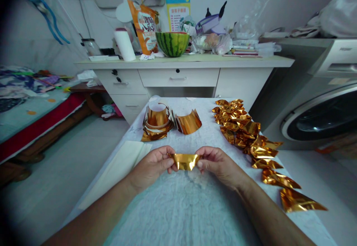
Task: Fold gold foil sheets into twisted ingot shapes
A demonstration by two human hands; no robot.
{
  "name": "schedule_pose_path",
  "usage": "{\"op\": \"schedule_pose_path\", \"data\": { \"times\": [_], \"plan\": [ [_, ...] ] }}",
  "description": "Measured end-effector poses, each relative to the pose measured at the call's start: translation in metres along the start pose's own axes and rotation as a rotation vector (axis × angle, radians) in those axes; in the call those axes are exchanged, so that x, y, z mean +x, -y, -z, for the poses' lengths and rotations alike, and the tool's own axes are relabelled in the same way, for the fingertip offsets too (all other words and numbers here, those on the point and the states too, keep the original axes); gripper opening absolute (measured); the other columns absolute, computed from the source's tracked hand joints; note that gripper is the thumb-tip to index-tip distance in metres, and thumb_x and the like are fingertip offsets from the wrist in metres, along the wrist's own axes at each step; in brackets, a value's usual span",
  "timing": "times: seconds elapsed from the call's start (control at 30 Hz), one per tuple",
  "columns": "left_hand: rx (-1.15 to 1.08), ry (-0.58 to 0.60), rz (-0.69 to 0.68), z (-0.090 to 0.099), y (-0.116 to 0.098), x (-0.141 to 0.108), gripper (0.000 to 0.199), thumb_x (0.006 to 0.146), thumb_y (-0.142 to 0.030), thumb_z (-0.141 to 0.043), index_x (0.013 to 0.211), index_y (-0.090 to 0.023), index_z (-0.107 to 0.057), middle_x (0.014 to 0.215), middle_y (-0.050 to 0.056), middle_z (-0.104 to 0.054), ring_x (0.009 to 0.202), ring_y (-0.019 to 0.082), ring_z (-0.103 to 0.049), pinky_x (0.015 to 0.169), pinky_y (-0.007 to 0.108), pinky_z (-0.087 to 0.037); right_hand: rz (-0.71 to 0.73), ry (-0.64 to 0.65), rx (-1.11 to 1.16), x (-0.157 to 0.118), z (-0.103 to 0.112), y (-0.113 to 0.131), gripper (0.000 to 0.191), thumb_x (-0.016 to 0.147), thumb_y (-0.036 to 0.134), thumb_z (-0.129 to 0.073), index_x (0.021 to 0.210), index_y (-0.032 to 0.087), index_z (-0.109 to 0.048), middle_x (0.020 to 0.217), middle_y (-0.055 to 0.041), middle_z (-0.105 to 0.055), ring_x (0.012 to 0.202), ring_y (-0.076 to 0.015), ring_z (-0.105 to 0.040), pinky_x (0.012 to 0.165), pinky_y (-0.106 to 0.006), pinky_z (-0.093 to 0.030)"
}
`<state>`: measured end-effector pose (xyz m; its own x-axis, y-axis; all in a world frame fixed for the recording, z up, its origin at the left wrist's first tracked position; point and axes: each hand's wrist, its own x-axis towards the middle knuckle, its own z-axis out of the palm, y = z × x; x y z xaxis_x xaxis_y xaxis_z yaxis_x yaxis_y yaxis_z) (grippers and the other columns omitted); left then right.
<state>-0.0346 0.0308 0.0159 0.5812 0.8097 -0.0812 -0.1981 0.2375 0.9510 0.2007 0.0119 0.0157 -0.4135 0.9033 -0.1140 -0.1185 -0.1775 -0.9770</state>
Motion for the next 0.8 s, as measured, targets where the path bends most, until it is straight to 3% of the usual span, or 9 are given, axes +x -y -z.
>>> {"op": "schedule_pose_path", "data": {
  "times": [0.2,0.37,0.63,0.8],
  "plan": [
    [0.111,-0.086,0.024,-0.0012,-0.0002,0.0001,0.029,0.074,-0.038,-0.072,0.088,-0.015,-0.060,0.075,0.000,-0.060,0.071,0.012,-0.054,0.068,0.025,-0.040,0.110,-0.055,-0.093,-0.0011,-0.0009,0.0043,0.026,0.072,0.042,-0.078,0.076,0.019,-0.067,0.088,0.0001,-0.053,0.082,-0.0145,-0.051,0.074,-0.027,-0.042],
    [0.137,-0.038,-0.033,-0.0010,-0.0020,-0.0005,0.025,0.073,-0.036,-0.073,0.082,-0.015,-0.063,0.088,0.002,-0.059,0.085,0.015,-0.054,0.080,0.028,-0.040,0.027,0.061,-0.041,-0.0024,-0.0014,0.0038,0.027,0.073,0.042,-0.078,0.081,0.019,-0.065,0.079,0.0017,-0.056,0.073,-0.0124,-0.050,0.068,-0.025,-0.039],
    [0.043,0.003,0.062,-0.0020,0.0024,-0.0002,0.029,0.070,-0.034,-0.075,0.084,-0.014,-0.059,0.073,-0.001,-0.062,0.066,0.011,-0.055,0.063,0.024,-0.039,-0.037,0.104,-0.006,-0.0030,-0.0053,0.0041,0.032,0.071,0.042,-0.080,0.075,0.017,-0.061,0.072,0.0032,-0.058,0.064,-0.0096,-0.049,0.059,-0.022,-0.036],
    [0.012,0.005,0.068,-0.0018,0.0033,0.0011,0.028,0.069,-0.030,-0.076,0.082,-0.014,-0.058,0.072,-0.001,-0.063,0.064,0.010,-0.058,0.063,0.024,-0.041,-0.045,0.101,0.015,-0.0034,-0.0044,0.0045,0.030,0.071,0.038,-0.081,0.076,0.017,-0.060,0.069,0.0034,-0.060,0.061,-0.0086,-0.049,0.056,-0.021,-0.034]
  ]
}}
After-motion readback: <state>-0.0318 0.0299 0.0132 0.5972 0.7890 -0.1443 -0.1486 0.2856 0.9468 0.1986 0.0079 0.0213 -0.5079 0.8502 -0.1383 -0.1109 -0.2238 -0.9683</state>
